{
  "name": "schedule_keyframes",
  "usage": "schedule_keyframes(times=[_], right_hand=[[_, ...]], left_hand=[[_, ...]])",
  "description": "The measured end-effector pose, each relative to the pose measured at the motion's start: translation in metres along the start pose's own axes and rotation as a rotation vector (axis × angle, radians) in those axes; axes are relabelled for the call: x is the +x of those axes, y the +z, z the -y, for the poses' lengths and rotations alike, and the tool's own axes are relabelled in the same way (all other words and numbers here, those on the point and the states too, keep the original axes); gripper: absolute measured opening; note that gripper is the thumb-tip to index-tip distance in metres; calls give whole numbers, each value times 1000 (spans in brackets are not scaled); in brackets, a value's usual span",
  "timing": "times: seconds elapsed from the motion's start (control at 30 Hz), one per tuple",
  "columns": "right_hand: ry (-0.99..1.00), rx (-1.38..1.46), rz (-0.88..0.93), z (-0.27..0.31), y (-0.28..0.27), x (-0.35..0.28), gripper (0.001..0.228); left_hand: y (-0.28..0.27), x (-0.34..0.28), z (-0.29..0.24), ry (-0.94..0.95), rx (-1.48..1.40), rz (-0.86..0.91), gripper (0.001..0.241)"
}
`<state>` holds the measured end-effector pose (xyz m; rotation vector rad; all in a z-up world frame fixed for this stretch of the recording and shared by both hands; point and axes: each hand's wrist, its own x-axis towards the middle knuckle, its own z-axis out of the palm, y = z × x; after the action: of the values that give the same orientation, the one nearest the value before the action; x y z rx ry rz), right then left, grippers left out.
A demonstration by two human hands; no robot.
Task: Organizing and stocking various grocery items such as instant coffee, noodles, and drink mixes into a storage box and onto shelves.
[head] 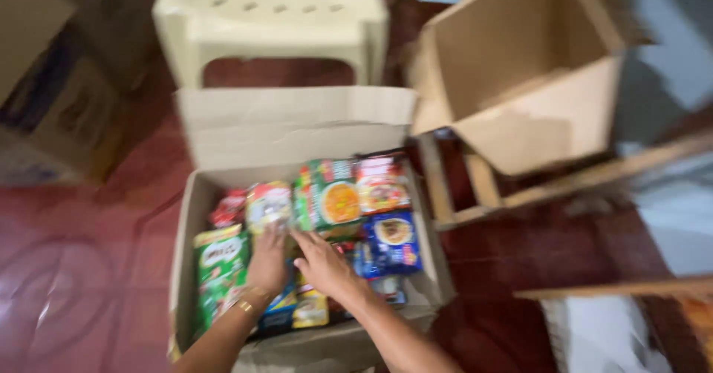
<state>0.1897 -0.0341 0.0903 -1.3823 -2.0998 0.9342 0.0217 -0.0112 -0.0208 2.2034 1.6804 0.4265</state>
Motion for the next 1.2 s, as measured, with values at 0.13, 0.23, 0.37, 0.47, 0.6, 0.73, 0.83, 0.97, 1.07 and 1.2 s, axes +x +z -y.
schedule_keyframes(times=[0.13,0.23,0.37,0.47,0.6,0.73,0.83,0.97,1.07,1.2], right_hand=[[-95,21,-211,28,-80,-43,55],[-66,48,-288,62,-136,-68,54],[-124,136,-420,99,-196,-94,59],[-119,141,-529,118,-242,-125,59],[-236,19,-750,147,-315,-179,60],[-191,-195,-924,157,-372,-246,59],[-130,-91,-1004,165,-418,-296,53],[-84,-506,-1077,200,-479,-376,48],[69,-716,-1141,205,-517,-436,42],[437,-998,-1201,192,-537,-505,44]], left_hand=[[-76,1,-85,98,-143,-120,73],[-115,6,-146,236,-226,-270,74],[-169,9,-236,361,-479,-316,72],[-203,9,-301,482,-587,-307,72],[-235,14,-397,600,-725,-258,73],[-250,7,-488,826,-870,-173,69],[-266,5,-557,969,-956,-118,65],[-284,-13,-645,1202,-995,-123,55],[-288,-28,-710,1270,-1035,-75,50],[-248,-46,-781,1339,-1065,-13,43]])
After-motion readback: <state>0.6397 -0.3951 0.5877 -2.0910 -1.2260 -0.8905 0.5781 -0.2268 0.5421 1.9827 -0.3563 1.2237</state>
